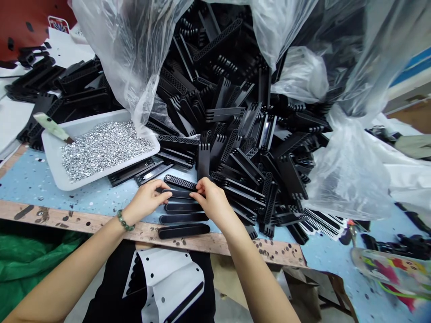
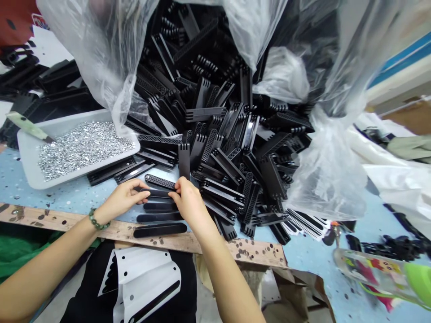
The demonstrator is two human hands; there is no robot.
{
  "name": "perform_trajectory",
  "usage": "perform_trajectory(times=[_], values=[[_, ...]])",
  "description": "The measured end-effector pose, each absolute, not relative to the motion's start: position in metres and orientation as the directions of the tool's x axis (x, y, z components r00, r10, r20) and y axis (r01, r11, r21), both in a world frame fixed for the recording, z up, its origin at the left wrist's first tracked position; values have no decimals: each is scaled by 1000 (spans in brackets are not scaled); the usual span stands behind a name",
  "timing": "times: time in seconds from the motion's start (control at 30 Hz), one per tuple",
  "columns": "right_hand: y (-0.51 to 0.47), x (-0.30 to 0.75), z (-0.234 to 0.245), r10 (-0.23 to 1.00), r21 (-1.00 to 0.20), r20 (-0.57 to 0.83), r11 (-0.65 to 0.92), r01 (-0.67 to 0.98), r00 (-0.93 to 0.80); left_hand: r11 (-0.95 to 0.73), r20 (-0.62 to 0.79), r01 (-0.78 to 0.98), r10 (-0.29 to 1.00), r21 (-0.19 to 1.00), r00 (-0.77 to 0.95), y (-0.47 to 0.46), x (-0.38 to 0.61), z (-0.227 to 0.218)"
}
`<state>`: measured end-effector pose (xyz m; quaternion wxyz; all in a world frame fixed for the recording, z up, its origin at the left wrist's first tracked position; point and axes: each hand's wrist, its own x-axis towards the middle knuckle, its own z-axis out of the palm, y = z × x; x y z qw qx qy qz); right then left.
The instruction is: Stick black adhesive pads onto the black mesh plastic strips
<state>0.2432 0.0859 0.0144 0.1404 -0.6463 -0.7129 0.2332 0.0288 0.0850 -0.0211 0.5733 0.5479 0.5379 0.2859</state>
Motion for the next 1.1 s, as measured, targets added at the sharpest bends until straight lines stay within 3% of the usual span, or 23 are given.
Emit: perform_trajectory(times=[0.1, 0.2, 0.3, 0.37, 0.4, 0.47, 0.53, 0.63, 0.7, 0.77, 0.83, 0.9, 1.0, 1.1], values=[[73, 243, 17, 988, -316, 65, 155, 936, -142, 218, -288, 271, 924, 937, 252, 84, 29, -21], [56, 245, 15, 931, -226, 165, 357, 906, -325, 200, -273, 275, 926, 940, 259, 83, 29, -21], [33, 254, 16, 944, -241, 217, 298, 924, -248, 156, -247, 328, 935, 932, 256, 85, 30, -21], [8, 263, 21, 955, -347, 246, 244, 906, -163, 86, -208, 416, 944, 905, 257, 87, 30, -19], [-8, 267, 23, 955, -431, 229, 274, 860, -190, 38, -183, 472, 947, 881, 265, 87, 29, -17], [-44, 271, 25, 895, -621, 120, 406, 670, -431, -72, -110, 576, 955, 814, 276, 84, 27, -8], [-78, 272, 20, 761, -688, -66, 434, 581, -646, -170, 14, 632, 970, 756, 244, 72, 22, 8], [-105, 270, 8, 702, -725, -302, 269, 633, -645, -309, 213, 549, 949, 777, 232, 37, 12, 32], [-102, 270, 6, 779, -778, -354, 62, 625, -518, -334, 150, 415, 897, 846, 416, 10, 7, 40], [-89, 272, 10, 852, -856, -349, -119, 504, -391, -235, -33, 368, 804, 900, 594, -15, 6, 39], [-73, 272, 16, 883, -917, -333, -222, 331, -329, -82, -225, 401, 717, 913, 659, -34, 7, 33], [-61, 269, 21, 888, -925, -340, -256, 281, -311, 88, -359, 399, 642, 913, 677, -48, 9, 27], [-62, 261, 26, 935, -862, -238, -79, 500, -262, 369, -448, 271, 581, 889, 679, -60, 10, 26], [-80, 252, 37, 956, -653, 214, 292, 699, -199, 548, -505, 133, 614, 826, 606, -68, 12, 25]])
